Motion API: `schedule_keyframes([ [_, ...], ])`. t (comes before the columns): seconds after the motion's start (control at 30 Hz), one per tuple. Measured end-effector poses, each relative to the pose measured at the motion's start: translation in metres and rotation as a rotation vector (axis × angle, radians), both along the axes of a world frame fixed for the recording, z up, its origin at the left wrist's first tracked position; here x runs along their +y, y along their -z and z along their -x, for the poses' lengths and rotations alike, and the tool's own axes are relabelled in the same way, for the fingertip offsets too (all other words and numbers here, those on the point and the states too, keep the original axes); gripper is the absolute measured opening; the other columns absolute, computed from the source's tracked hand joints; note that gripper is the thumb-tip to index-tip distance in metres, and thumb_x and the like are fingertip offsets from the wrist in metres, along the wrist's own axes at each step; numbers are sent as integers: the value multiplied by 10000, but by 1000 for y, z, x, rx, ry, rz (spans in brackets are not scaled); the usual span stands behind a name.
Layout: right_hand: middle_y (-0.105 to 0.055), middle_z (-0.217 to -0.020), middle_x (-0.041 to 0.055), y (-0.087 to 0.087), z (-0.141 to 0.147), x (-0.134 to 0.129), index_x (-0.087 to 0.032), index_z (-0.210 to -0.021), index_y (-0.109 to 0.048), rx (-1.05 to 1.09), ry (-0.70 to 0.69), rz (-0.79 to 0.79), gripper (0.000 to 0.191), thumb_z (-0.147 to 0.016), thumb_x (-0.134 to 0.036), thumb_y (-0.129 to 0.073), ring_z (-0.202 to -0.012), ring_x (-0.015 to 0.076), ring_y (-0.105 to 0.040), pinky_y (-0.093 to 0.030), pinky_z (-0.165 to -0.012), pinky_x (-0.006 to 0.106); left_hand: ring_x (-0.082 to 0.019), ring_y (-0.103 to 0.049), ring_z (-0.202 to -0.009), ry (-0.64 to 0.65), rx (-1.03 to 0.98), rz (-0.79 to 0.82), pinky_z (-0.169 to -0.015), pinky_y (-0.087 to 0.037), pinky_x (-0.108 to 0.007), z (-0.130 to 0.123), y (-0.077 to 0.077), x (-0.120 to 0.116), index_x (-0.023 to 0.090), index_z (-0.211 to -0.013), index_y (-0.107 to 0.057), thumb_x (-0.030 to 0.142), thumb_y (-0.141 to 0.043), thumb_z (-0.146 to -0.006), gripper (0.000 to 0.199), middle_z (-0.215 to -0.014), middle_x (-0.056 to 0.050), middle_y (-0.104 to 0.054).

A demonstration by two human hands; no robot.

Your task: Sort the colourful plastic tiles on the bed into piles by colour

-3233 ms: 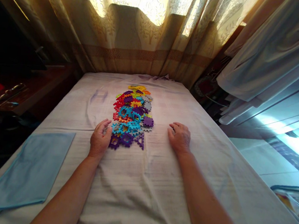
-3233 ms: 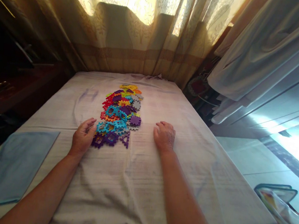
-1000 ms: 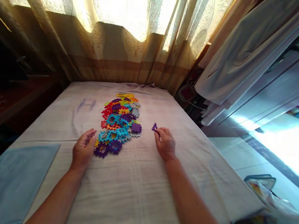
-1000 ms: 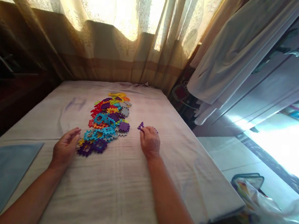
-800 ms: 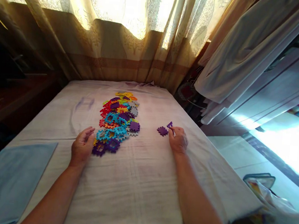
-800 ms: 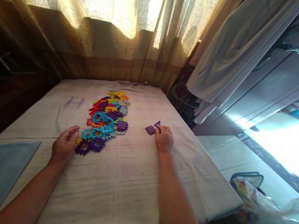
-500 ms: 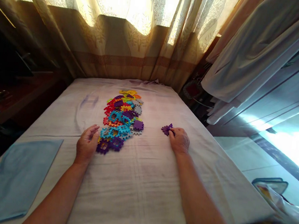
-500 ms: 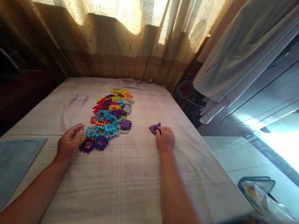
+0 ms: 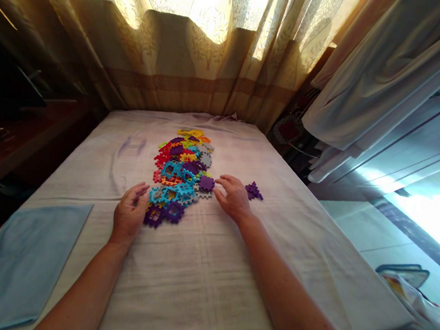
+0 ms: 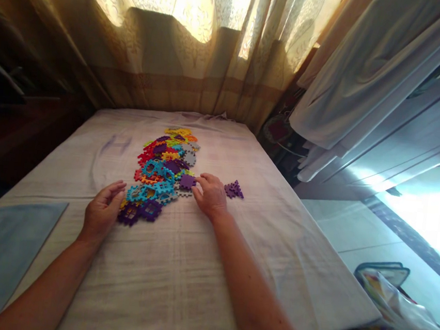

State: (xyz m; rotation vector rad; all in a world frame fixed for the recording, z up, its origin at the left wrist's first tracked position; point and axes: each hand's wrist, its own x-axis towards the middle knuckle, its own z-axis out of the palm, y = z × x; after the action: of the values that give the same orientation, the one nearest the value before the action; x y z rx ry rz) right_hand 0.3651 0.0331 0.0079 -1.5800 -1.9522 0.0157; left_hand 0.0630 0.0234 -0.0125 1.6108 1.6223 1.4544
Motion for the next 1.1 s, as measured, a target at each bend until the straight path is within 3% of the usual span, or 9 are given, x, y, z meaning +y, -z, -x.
schedule_keyframes([
  [0.17,-562,-1396,160,9,25,13,-205,-1319,-608,-18,-31,130,522,-835,-386,-681,-1271,289,-513,-415,-1044,461,-232,-642,-1147,2,-4,3,-1060,-475,-398,0,1,0,186,-1053,-686,435,-565,-832,355,-1260,-110,-668],
  [0.43,-618,-1340,134,18,20,13,-190,-1288,-629,53,-56,125,442,-866,-321,-640,-1224,271,-553,-414,-1051,441,-234,-626,-1177,6,25,1,-1088,-452,-408,-2,0,-1,189,-1057,-692,424,-566,-835,347,-1261,-106,-669],
  [0.77,-663,-1269,125,20,5,15,-196,-1227,-651,127,-23,-11,402,-849,-330,-631,-1176,264,-585,-447,-1021,425,-223,-669,-1091,2,27,14,-1018,-505,-385,-1,0,-1,193,-1057,-690,440,-562,-833,358,-1272,-102,-663],
  [0.93,-677,-1226,149,14,-42,22,-163,-1200,-654,141,193,-84,408,-838,-343,-602,-1142,286,-597,-443,-1016,443,-229,-676,-1078,-1,34,22,-999,-518,-389,-2,-3,-2,189,-1059,-693,436,-562,-829,362,-1271,-106,-664],
  [1.1,-676,-1214,158,16,-87,19,-148,-1199,-659,168,452,-39,470,-800,-388,-604,-1099,305,-605,-461,-979,461,-226,-672,-1083,11,38,20,-1005,-514,-385,-2,-2,-2,188,-1056,-694,443,-562,-832,365,-1275,-106,-661],
])
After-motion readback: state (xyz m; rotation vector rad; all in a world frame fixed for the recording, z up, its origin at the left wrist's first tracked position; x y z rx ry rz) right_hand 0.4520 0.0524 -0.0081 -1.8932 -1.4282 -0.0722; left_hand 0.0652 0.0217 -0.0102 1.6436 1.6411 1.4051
